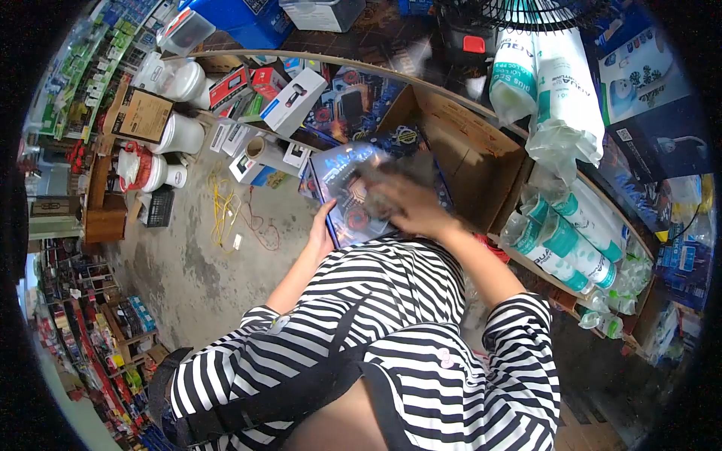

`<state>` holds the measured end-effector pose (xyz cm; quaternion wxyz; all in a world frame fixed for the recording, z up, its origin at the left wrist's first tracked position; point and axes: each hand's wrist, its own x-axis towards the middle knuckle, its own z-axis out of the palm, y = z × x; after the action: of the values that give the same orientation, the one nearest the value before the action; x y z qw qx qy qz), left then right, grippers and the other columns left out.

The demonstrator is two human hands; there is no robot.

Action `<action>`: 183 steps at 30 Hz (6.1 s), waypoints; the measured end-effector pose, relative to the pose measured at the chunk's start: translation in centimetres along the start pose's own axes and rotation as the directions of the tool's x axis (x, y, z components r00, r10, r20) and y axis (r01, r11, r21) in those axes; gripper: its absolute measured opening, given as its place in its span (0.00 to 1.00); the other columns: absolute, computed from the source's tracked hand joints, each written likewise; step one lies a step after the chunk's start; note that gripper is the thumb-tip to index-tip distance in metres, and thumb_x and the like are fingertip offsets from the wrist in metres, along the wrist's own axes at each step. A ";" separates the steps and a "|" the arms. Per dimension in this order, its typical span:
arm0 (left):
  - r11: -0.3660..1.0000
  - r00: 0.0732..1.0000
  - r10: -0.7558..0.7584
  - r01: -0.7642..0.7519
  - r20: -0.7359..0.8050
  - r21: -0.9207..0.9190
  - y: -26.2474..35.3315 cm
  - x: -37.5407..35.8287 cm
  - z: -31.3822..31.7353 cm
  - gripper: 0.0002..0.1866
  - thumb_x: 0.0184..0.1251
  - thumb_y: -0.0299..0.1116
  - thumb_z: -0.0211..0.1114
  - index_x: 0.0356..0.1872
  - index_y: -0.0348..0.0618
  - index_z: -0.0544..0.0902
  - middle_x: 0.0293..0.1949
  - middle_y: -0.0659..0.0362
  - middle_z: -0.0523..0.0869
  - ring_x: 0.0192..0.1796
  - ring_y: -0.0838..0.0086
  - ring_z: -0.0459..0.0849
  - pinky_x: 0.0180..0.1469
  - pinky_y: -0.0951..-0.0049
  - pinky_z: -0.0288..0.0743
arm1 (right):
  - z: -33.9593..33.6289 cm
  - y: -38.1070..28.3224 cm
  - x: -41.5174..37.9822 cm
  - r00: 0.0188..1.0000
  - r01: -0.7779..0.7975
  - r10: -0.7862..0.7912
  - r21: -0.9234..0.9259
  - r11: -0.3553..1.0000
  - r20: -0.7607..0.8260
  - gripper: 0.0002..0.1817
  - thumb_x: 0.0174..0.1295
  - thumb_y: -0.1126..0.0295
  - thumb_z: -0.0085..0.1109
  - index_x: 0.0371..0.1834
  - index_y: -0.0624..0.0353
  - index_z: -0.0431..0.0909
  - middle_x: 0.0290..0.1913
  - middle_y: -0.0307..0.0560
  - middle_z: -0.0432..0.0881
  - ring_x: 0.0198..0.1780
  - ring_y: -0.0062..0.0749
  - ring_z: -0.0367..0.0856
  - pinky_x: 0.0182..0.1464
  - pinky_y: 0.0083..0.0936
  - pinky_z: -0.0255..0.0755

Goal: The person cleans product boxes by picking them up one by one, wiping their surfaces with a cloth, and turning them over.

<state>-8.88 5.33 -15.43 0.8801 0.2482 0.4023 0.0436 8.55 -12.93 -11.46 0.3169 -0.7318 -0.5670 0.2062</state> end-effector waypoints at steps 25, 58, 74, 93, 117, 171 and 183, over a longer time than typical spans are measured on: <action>0.994 0.998 0.051 -0.047 -0.036 0.101 -0.1 0.4 -0.8 0.29 0.57 0.51 0.68 0.54 0.43 0.74 0.49 0.54 0.81 0.49 0.65 0.80 0.52 0.63 0.75 | -1.3 8.9 2.0 0.952 -0.243 0.177 -0.265 0.933 -0.250 0.36 0.55 0.64 0.59 0.70 0.44 0.60 0.68 0.55 0.63 0.68 0.50 0.63 0.66 0.39 0.63; 0.998 1.000 -0.006 0.005 0.020 0.057 0.3 1.5 -0.8 0.42 0.58 0.73 0.50 0.62 0.48 0.71 0.50 0.54 0.81 0.47 0.64 0.82 0.45 0.62 0.79 | 4.3 -2.8 4.9 0.988 0.154 -0.152 -0.059 0.986 0.032 0.37 0.49 0.59 0.55 0.68 0.40 0.65 0.73 0.51 0.57 0.73 0.47 0.56 0.68 0.41 0.60; 0.993 0.999 0.048 -0.046 -0.017 0.109 0.2 1.7 -1.4 0.30 0.58 0.49 0.67 0.56 0.42 0.73 0.52 0.55 0.80 0.53 0.65 0.78 0.57 0.63 0.72 | -0.6 12.8 0.9 0.641 -0.535 0.626 0.328 0.779 -0.444 0.31 0.55 0.53 0.60 0.60 0.58 0.72 0.51 0.59 0.80 0.52 0.53 0.79 0.55 0.37 0.71; 0.972 0.966 0.118 -0.064 -0.231 0.225 13.5 -4.9 -12.3 0.25 0.65 0.49 0.59 0.54 0.39 0.76 0.47 0.51 0.84 0.45 0.64 0.85 0.50 0.64 0.80 | 4.6 -4.0 5.6 0.699 -0.469 0.611 0.883 0.001 0.371 0.49 0.43 0.51 0.75 0.63 0.70 0.61 0.54 0.57 0.76 0.49 0.34 0.79 0.53 0.26 0.72; 0.852 0.940 -0.184 0.298 -0.287 0.430 14.7 10.4 -22.5 0.32 0.62 0.48 0.62 0.66 0.56 0.64 0.65 0.55 0.65 0.57 0.57 0.74 0.48 0.47 0.80 | 24.6 5.2 6.9 0.383 -0.213 0.823 0.907 -0.363 0.419 0.25 0.56 0.62 0.64 0.55 0.60 0.73 0.46 0.45 0.82 0.44 0.35 0.82 0.50 0.31 0.75; 0.994 -0.693 -0.112 -0.069 0.712 0.090 23.7 -21.7 15.7 0.13 0.67 0.36 0.54 0.38 0.33 0.78 0.32 0.44 0.81 0.35 0.57 0.80 0.39 0.60 0.74 | 6.9 -7.0 2.6 0.705 -0.699 0.707 0.122 0.705 -0.052 0.40 0.45 0.62 0.65 0.65 0.61 0.64 0.58 0.65 0.73 0.61 0.57 0.70 0.61 0.37 0.65; 0.785 0.732 -0.314 -0.158 0.604 0.600 20.9 3.8 7.6 0.17 0.74 0.38 0.47 0.53 0.38 0.77 0.39 0.55 0.83 0.39 0.75 0.83 0.45 0.77 0.78 | 8.4 -6.9 2.8 0.522 -0.787 0.812 0.220 0.577 -0.262 0.34 0.43 0.60 0.67 0.55 0.67 0.74 0.56 0.65 0.75 0.57 0.58 0.74 0.59 0.39 0.69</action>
<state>1.79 21.55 -3.90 0.8349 0.5004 0.0566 -0.2224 -1.12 -7.20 -12.50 0.3048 -0.9212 -0.0971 0.2217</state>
